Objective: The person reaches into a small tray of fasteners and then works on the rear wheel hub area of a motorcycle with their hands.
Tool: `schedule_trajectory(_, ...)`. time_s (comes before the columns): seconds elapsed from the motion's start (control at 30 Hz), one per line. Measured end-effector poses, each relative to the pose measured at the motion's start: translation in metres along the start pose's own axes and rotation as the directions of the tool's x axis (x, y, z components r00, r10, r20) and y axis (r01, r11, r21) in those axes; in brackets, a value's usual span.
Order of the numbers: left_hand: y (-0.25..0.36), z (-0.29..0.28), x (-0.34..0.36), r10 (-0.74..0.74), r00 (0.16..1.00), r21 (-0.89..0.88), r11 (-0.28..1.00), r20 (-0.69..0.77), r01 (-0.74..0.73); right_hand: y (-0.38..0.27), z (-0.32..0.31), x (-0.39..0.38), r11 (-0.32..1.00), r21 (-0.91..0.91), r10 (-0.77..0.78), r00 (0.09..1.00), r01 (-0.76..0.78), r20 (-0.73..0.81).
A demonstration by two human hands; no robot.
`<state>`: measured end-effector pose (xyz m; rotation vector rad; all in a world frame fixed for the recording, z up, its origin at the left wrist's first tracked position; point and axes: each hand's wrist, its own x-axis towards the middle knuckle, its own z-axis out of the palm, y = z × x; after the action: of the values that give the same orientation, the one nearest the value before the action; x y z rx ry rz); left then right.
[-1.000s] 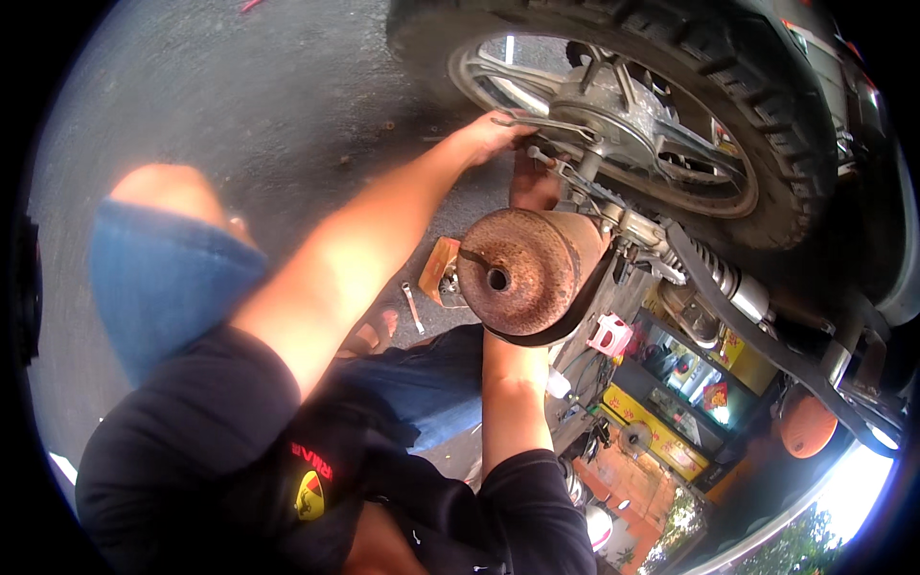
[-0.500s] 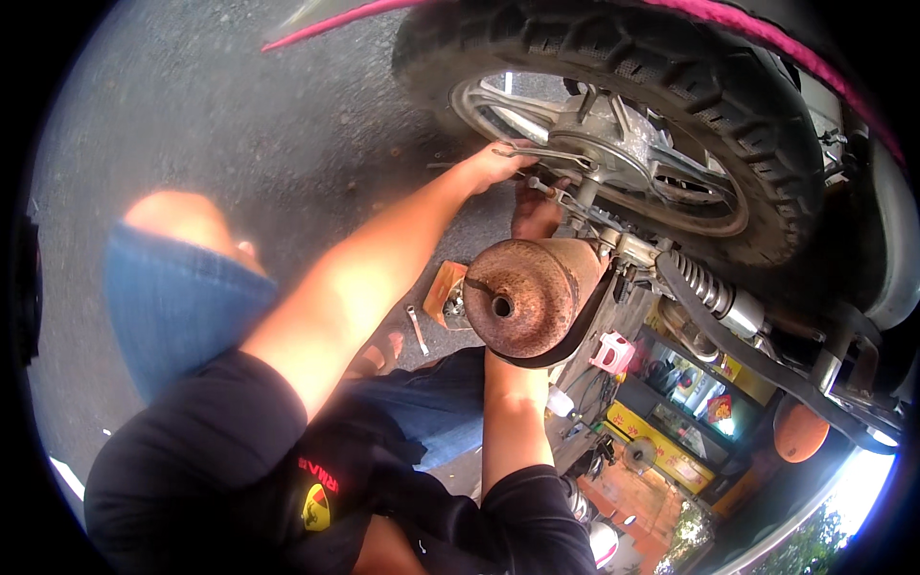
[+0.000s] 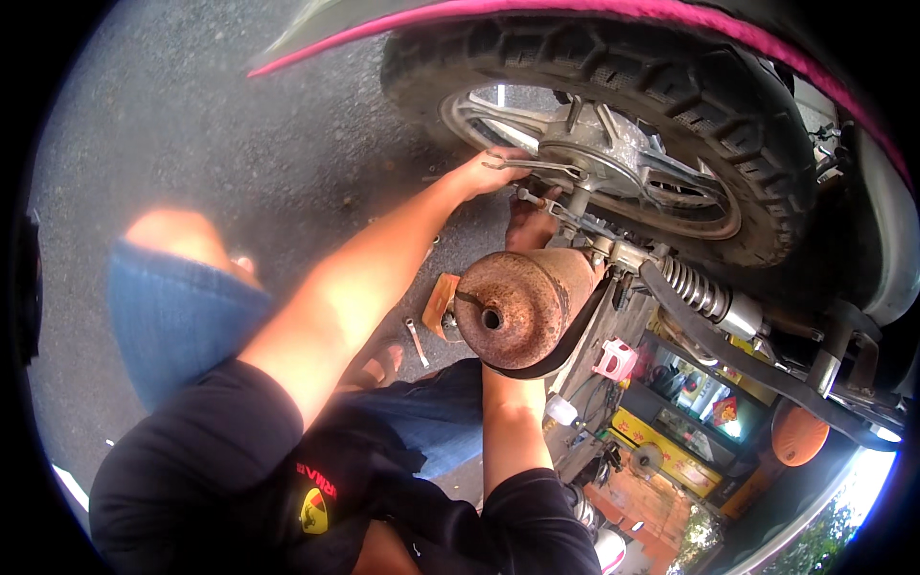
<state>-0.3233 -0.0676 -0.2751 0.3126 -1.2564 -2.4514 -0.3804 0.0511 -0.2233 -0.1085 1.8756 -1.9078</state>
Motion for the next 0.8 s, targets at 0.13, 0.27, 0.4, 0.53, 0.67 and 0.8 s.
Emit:
schedule_trajectory(0.13, 0.004, 0.010, -0.003, -0.107, 0.994, -0.250, 0.962, 0.020, 0.109, 0.004, -0.005, 0.009, 0.989, 0.097, -0.116, 0.992, 0.111, 0.043)
schedule_trajectory(0.27, -0.010, 0.011, -0.001, -0.149, 0.989, -0.339, 0.931, -0.017, 0.135, 0.005, -0.003, 0.003, 0.998, -0.025, -0.062, 0.993, 0.065, 0.097)
schedule_trajectory(0.4, -0.017, 0.007, 0.002, -0.173, 0.985, -0.323, 0.933, -0.019, 0.157, 0.006, 0.009, -0.014, 0.975, -0.220, -0.023, 1.000, 0.024, 0.004)
schedule_trajectory(0.53, -0.009, 0.014, -0.001, -0.150, 0.988, -0.309, 0.942, -0.032, 0.133, 0.000, 0.002, -0.009, 0.938, -0.343, -0.056, 0.998, 0.058, 0.015)
schedule_trajectory(0.67, -0.003, 0.016, -0.003, -0.192, 0.981, -0.338, 0.924, -0.009, 0.177, -0.001, 0.001, -0.006, 0.978, -0.197, -0.046, 0.995, 0.063, 0.087)
schedule_trajectory(0.8, -0.012, 0.011, 0.001, -0.180, 0.984, -0.352, 0.921, -0.002, 0.168, 0.007, 0.009, -0.011, 0.994, -0.092, -0.051, 0.995, 0.058, 0.082)
